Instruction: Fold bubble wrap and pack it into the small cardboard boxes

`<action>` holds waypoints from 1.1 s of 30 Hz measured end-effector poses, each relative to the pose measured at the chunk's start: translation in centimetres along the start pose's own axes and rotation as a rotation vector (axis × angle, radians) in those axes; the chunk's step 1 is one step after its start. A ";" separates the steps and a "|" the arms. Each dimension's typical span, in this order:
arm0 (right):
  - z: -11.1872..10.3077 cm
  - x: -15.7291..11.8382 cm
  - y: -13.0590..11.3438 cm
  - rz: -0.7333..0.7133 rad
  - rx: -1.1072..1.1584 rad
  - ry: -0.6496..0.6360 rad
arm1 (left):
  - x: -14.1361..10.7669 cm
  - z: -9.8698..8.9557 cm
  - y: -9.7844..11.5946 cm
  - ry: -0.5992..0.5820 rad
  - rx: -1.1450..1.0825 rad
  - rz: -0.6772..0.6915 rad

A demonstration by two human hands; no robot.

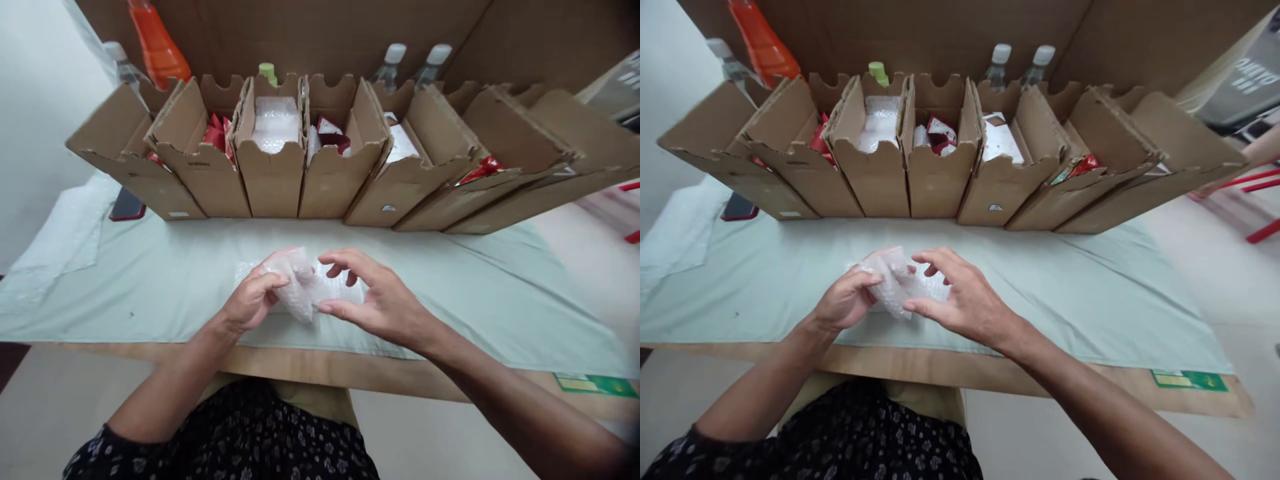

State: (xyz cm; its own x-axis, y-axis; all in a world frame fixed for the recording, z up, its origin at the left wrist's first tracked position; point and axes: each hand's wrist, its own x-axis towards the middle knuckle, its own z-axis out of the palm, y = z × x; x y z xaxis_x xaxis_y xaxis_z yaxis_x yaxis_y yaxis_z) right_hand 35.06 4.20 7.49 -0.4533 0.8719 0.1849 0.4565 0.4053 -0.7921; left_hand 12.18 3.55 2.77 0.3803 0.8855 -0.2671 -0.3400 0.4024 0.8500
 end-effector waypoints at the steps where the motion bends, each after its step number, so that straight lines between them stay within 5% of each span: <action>1: 0.6 0.3 0.1 -0.026 -0.031 -0.002 | 0.0 0.1 -0.1 -0.023 -0.012 -0.014; 5: 1.7 1.3 0.1 -0.028 -0.066 0.036 | 0.1 -1.0 0.1 -0.045 -0.019 0.003; 8: 1.0 1.9 -0.1 0.062 -0.017 0.172 | 0.0 -2.9 1.0 0.045 0.073 0.157; 11: 0.5 2.4 -0.6 0.092 0.086 0.273 | 0.0 -3.6 2.0 0.161 0.333 0.363; 14: 0.5 2.9 -1.6 0.107 0.271 0.239 | 0.1 -2.5 2.9 0.181 0.690 0.482; 19: -1.5 2.7 -3.4 0.157 0.440 0.323 | 0.6 -0.8 4.5 -0.200 0.885 0.199; 23: -3.8 1.2 -0.9 0.254 0.357 0.483 | 0.7 -2.8 5.3 -0.313 0.880 0.029; 26: -4.9 -0.2 3.0 0.255 0.053 0.375 | 0.6 -5.1 5.2 -0.237 0.982 0.043; 28: -5.9 -0.6 4.5 0.204 -0.209 0.247 | 0.5 -6.1 4.6 -0.070 1.204 0.130; 31: -8.1 0.8 3.2 0.043 -0.490 0.264 | 0.3 -6.0 2.8 0.186 1.500 0.388; 33: -9.7 3.7 0.3 -0.075 -0.614 0.361 | 0.2 -5.2 1.2 0.204 1.578 0.550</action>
State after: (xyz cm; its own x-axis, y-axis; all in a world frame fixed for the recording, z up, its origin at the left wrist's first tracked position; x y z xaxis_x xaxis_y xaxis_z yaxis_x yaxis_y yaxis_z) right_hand 40.94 10.23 13.62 -0.2670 0.8290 0.4915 0.8308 0.4564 -0.3185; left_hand 7.37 5.44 1.41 0.3653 0.8961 0.2523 0.7960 -0.4412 0.4144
